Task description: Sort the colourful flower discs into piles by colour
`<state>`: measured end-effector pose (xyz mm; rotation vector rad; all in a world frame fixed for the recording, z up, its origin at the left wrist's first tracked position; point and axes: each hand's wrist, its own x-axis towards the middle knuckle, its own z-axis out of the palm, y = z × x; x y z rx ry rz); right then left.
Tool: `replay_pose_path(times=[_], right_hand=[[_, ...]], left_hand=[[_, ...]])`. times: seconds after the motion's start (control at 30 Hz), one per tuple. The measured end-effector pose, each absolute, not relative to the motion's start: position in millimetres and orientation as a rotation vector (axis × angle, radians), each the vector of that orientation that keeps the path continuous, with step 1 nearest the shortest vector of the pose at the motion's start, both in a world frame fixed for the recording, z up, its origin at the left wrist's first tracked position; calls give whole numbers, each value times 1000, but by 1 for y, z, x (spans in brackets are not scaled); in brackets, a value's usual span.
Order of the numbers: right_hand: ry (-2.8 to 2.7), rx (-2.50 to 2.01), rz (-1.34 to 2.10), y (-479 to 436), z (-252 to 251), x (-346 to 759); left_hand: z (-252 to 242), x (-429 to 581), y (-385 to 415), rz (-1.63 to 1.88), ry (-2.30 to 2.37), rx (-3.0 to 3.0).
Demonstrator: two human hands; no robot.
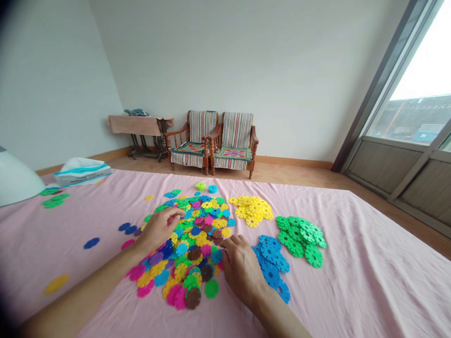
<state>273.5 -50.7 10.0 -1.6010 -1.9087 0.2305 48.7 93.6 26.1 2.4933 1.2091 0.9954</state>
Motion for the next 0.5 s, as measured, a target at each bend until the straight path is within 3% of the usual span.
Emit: replay_pose_path(times=[0.17,0.37,0.5], right_hand=[[-1899,-1602,195,-49,7,276],[-1911,-1586,248,-48,9,276],[-1895,-1554,270,-48,10,275]], left_hand=[[36,12,81,743,1157,2579],[19,-76,61,50,1129,2766],[-4,-86,54,96,1278,2773]])
